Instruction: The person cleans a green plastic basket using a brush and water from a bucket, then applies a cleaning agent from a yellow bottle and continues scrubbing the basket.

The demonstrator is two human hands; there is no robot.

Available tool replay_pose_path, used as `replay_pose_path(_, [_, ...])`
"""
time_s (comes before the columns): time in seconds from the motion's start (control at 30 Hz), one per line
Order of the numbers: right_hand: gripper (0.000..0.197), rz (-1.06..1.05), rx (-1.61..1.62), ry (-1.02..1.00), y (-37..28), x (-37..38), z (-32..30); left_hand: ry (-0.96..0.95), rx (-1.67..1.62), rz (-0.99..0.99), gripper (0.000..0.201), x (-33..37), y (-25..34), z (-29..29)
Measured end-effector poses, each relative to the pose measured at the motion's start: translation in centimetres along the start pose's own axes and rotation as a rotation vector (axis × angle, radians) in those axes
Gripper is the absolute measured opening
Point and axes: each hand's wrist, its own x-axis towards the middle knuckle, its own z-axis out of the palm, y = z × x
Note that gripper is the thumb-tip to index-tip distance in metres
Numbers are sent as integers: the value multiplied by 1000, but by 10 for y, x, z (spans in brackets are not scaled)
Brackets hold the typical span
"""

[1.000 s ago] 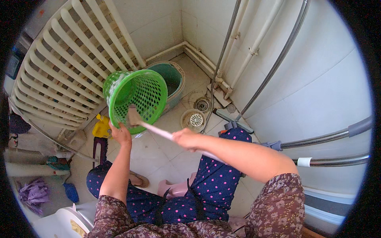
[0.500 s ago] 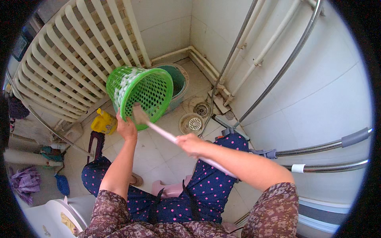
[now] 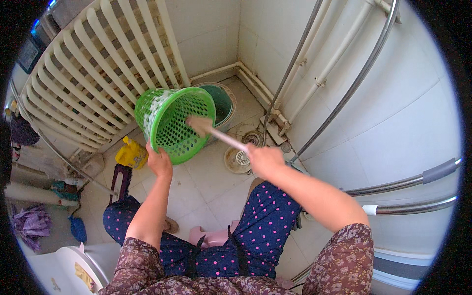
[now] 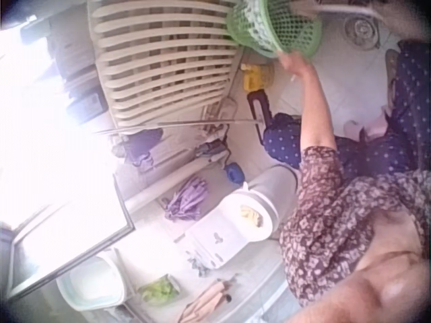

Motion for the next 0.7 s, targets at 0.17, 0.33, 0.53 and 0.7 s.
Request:
replay_pose_path(0.17, [27,-146,443,-157,-60,-7,26,42,-103,-177,53,-16,15,3])
replay_pose_path(0.33, [31,-125,357,-126,-67,6,31,46,-197,-315,60,-25,7,-13])
replay_pose_path(0.53, [28,-279,248,58,-65,9,43,122,175,303,79,58,48,-53])
replay_pose_path(0.7, [26,-299,130,77,-66,10,41,-322,524,794,51,155,118,-46])
